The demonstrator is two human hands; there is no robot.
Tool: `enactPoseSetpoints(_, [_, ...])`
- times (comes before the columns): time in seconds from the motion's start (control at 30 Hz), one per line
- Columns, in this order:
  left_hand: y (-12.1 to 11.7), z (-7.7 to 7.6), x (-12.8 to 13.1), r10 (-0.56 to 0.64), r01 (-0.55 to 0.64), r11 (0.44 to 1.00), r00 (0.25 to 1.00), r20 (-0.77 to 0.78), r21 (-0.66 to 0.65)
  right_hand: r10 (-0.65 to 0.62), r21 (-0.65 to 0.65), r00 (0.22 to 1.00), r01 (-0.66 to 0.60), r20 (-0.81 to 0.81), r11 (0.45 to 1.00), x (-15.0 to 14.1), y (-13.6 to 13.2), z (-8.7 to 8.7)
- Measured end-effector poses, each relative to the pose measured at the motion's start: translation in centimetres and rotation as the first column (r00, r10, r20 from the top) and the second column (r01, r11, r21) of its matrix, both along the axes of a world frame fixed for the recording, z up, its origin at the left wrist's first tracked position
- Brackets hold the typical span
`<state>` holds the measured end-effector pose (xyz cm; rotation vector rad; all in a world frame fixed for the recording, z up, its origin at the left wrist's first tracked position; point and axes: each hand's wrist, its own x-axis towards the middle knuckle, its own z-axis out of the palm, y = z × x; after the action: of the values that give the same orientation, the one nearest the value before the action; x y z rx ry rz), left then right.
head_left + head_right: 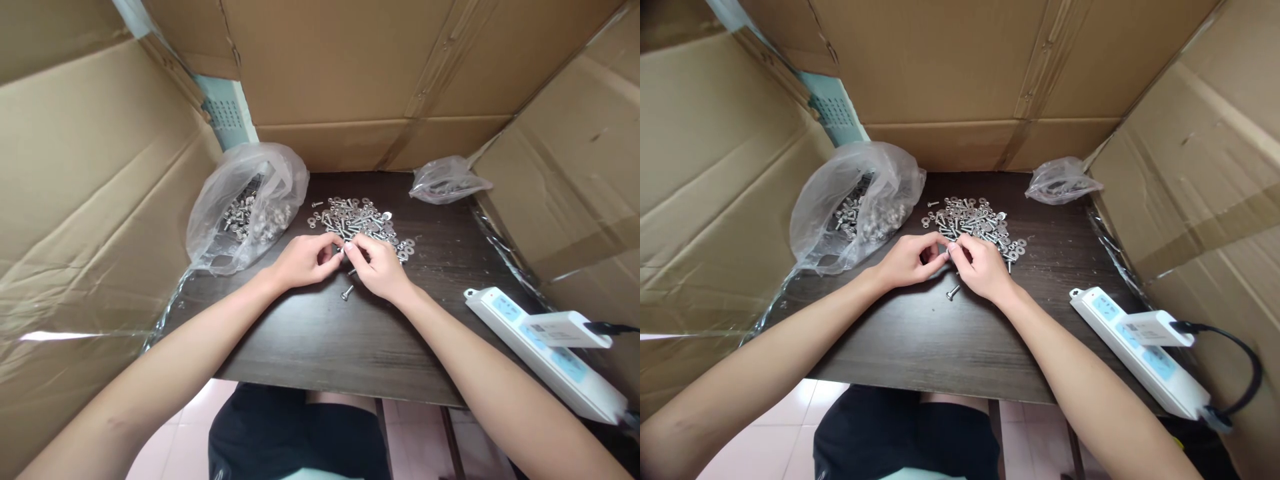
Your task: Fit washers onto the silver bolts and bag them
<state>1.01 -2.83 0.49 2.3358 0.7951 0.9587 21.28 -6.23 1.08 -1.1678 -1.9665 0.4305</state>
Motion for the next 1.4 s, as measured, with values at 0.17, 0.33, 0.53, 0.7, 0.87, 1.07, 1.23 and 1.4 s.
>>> enactPoseSetpoints(0.17, [0.09, -0.09, -0.07, 0.001, -0.001, 1.0, 1.0, 0.002, -0.004, -0.014, 0.026, 0.999, 0.013, 0.036, 1.0, -0.04, 0.09, -0.12])
enactPoseSetpoints(0.33, [0.17, -0.31, -0.02, 0.0, -0.001, 1.0, 0.999, 0.04, 0.027, -0.003, 0.055, 0.999, 0.001, 0.044, 0.998, 0.0, 0.13, -0.14])
enactPoseSetpoints(0.53, [0.1, -0.26, 0.1, 0.002, -0.011, 0.993, 0.997, 0.077, 0.119, 0.0, 0.055, 1.0, -0.001, 0.02, 0.999, -0.02, 0.08, 0.01])
enactPoseSetpoints(0.7, [0.1, -0.21, 0.08, 0.017, -0.023, 0.997, 0.997, 0.076, 0.077, -0.004, 0.017, 1.0, 0.004, -0.004, 1.0, -0.07, -0.05, 0.14])
enactPoseSetpoints(0.87, [0.05, -0.17, 0.07, 0.02, -0.023, 0.999, 0.997, 0.079, 0.042, 0.0, 0.002, 1.0, 0.0, 0.006, 1.0, -0.01, -0.19, 0.22])
enactPoseSetpoints(1.07, [-0.06, -0.07, 0.12, 0.014, -0.013, 1.0, 0.998, 0.061, -0.009, 0.019, -0.022, 1.0, -0.02, -0.003, 1.0, 0.1, -0.14, 0.13])
enactPoseSetpoints(1.23, [-0.07, -0.03, 0.07, 0.016, -0.015, 1.0, 0.999, 0.039, -0.024, 0.023, -0.008, 1.0, -0.023, 0.0, 1.0, 0.12, -0.11, 0.13])
enactPoseSetpoints(1.4, [-0.08, 0.08, 0.02, 0.027, -0.026, 1.0, 0.999, 0.035, -0.007, 0.019, 0.01, 0.999, -0.019, 0.027, 1.0, 0.02, -0.07, 0.04])
